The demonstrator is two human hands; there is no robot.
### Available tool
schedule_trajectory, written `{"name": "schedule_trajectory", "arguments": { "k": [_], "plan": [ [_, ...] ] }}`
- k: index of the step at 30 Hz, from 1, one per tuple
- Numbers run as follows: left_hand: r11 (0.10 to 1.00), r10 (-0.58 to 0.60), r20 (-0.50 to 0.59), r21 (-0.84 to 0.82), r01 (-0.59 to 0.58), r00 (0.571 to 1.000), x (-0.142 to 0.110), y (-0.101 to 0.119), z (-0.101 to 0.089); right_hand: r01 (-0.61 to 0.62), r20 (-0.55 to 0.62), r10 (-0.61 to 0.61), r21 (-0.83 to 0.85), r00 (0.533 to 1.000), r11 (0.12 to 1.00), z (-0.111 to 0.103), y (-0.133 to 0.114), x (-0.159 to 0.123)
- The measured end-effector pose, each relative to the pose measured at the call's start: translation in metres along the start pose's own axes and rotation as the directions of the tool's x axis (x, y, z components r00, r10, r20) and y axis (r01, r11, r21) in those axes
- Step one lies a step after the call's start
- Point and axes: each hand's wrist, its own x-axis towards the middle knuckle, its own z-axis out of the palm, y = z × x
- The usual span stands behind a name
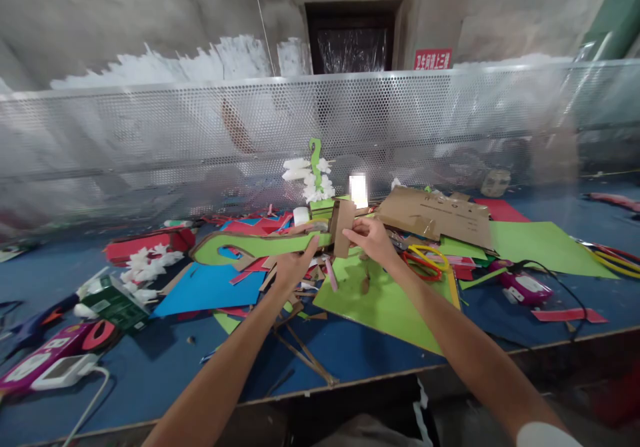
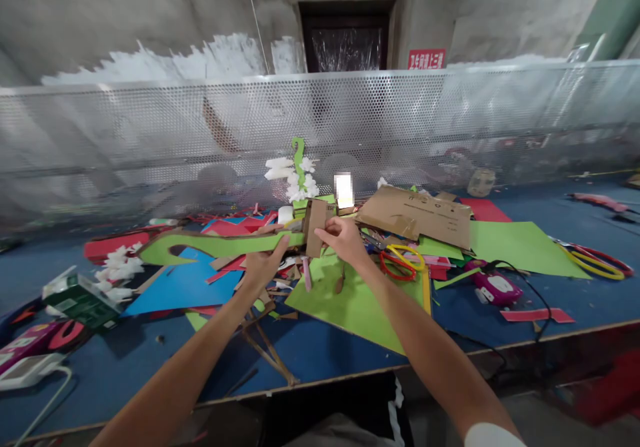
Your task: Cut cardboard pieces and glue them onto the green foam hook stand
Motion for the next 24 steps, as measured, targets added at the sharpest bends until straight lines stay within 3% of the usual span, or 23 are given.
{"name": "schedule_trajectory", "arguments": {
  "k": [3, 8, 13, 18, 24],
  "plan": [
    [0.995, 0.073, -0.095, 0.073, -0.066, 0.993, 0.000, -0.001, 0.002, 0.012, 0.010, -0.012, -0.004, 1.000, 1.000, 0.000, -0.001, -0.001],
    [0.976, 0.188, -0.154, 0.136, -0.168, 0.970, -0.001, -0.005, 0.004, 0.043, 0.015, -0.043, -0.027, 0.999, 0.999, -0.001, -0.001, -0.001],
    [0.980, 0.189, -0.185, 0.105, -0.172, 0.964, -0.001, -0.008, 0.006, 0.043, -0.009, -0.043, -0.010, 0.999, 0.999, -0.001, 0.000, 0.000],
    [0.957, 0.289, -0.225, 0.075, -0.279, 0.931, 0.001, -0.007, 0.010, 0.042, -0.002, -0.042, -0.021, 0.999, 0.999, -0.002, -0.003, -0.001],
    [0.947, 0.320, -0.246, 0.069, -0.313, 0.915, 0.001, -0.003, 0.014, 0.023, -0.007, -0.023, 0.021, 1.000, 1.000, -0.003, -0.006, 0.000]
  ]
}}
